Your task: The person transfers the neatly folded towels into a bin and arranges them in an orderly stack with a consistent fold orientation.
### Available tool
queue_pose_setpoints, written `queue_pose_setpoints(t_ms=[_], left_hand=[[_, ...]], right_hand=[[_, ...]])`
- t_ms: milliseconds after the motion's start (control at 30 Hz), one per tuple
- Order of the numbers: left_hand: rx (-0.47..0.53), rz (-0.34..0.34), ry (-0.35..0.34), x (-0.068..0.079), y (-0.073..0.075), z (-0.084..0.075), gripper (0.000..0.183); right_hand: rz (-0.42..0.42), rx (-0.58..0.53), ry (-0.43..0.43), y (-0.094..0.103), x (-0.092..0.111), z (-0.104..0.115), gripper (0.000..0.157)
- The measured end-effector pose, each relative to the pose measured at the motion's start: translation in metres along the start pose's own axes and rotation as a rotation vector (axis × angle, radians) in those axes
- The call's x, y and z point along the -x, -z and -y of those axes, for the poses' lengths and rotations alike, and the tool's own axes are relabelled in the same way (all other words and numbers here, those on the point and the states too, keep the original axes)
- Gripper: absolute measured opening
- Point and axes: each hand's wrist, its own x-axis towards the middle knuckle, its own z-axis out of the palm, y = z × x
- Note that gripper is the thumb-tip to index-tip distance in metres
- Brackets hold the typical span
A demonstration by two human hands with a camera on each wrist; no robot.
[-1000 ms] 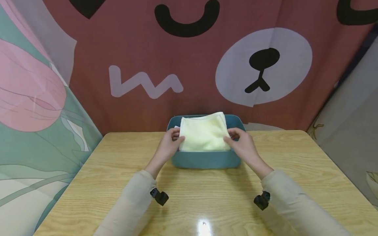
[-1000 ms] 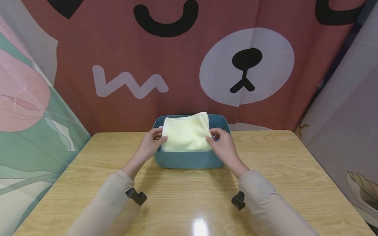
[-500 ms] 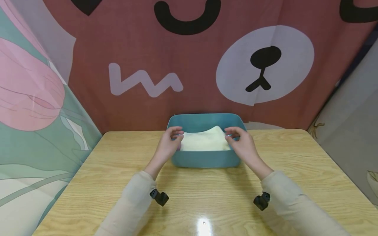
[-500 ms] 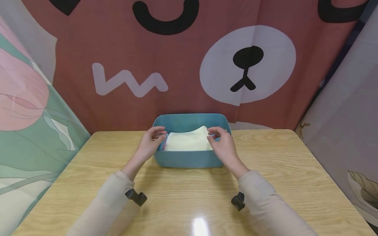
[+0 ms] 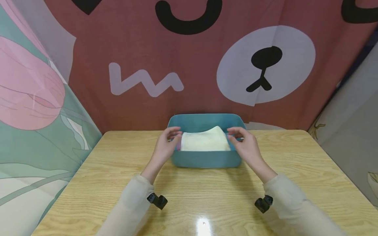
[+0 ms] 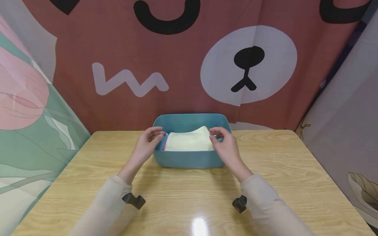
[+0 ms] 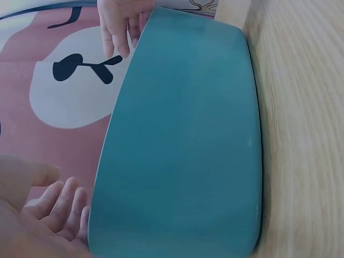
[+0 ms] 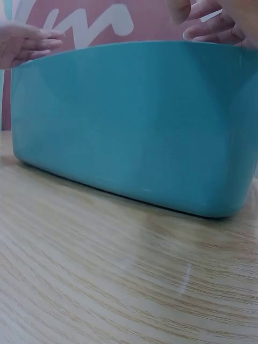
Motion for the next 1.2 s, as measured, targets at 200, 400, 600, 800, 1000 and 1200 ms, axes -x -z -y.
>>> queue_pose_setpoints(t_ms=[200, 400, 600, 800, 1000, 1200], left_hand=[[0.047, 0.0, 0.018, 0.016, 0.004, -0.017, 0.026], [0.038, -0.012, -0.014, 0.037, 0.006, -0.05, 0.026], [0.036, -0.013, -0.092, 0.044, 0.008, -0.037, 0.025], [-0.011, -0.012, -0.155, 0.057, 0.013, -0.03, 0.026], [-0.095, 0.022, -0.181, 0.069, 0.02, -0.02, 0.027], [-0.201, 0.002, -0.27, 0.077, 0.027, -0.014, 0.03]], right_hand=[[-0.023, -0.042, 0.022, 0.005, 0.008, 0.003, 0.023], [-0.002, -0.008, 0.056, 0.015, 0.021, 0.011, 0.023], [0.019, 0.041, 0.066, 0.025, 0.036, 0.015, 0.024], [0.029, 0.121, 0.09, 0.035, 0.048, 0.011, 0.025], [0.02, 0.172, 0.119, 0.042, 0.058, 0.007, 0.022], [-0.031, 0.204, 0.156, 0.051, 0.063, 0.003, 0.022]])
